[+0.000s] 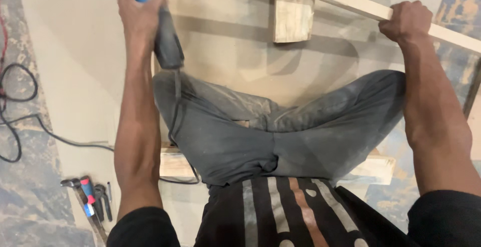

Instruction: The person sits on the floor and uses an electric sander to smooth a long wooden stick. The stick is held against a small wooden block for support while the sander is moved back and forth along its length.

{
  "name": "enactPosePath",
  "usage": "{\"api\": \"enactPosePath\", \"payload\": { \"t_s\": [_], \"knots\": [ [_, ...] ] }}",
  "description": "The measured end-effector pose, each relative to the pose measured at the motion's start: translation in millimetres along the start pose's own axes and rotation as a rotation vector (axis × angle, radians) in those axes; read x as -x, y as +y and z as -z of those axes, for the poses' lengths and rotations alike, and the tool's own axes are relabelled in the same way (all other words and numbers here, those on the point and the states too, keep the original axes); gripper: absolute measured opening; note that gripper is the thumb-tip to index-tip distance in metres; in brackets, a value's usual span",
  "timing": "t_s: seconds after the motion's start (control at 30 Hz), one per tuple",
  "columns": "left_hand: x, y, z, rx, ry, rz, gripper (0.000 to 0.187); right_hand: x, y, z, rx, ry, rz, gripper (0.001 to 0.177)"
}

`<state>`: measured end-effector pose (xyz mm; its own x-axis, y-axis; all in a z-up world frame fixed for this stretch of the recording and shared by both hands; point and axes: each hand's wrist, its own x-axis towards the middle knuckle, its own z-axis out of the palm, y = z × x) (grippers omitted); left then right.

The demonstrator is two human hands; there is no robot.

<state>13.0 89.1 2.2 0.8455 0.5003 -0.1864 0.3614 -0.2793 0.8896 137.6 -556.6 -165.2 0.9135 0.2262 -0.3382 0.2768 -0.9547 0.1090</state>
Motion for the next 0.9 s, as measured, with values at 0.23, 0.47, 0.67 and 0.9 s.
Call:
{"api": "enactPosePath", "payload": {
  "t_s": [0.23, 0.47, 0.67, 0.9],
  "knots": [
    [93.6, 13.9, -145.4, -0.406, -0.498, -0.066, 0.054, 2.8, 2.7, -3.6, -0.021, -0.003, -0.034, 0.029],
    [91.8, 29.3, -150.0, -0.338, -0.459, -0.164, 0.072, -12.1, -7.6, 18.7, -0.067, -0.201, -0.049, 0.033],
    [15.8, 2.5, -10.0, -0.035, -0.084, -0.012, 0.024, -16.0, 2.1, 14.0, -0.062, -0.275, -0.080, 0.039],
    [48.0, 16.9, -32.2, -0.196, -0.194, -0.072, 0.038, -12.1, 6.9, 4.9, -0.044, -0.280, -0.054, 0.039]
  ]
}}
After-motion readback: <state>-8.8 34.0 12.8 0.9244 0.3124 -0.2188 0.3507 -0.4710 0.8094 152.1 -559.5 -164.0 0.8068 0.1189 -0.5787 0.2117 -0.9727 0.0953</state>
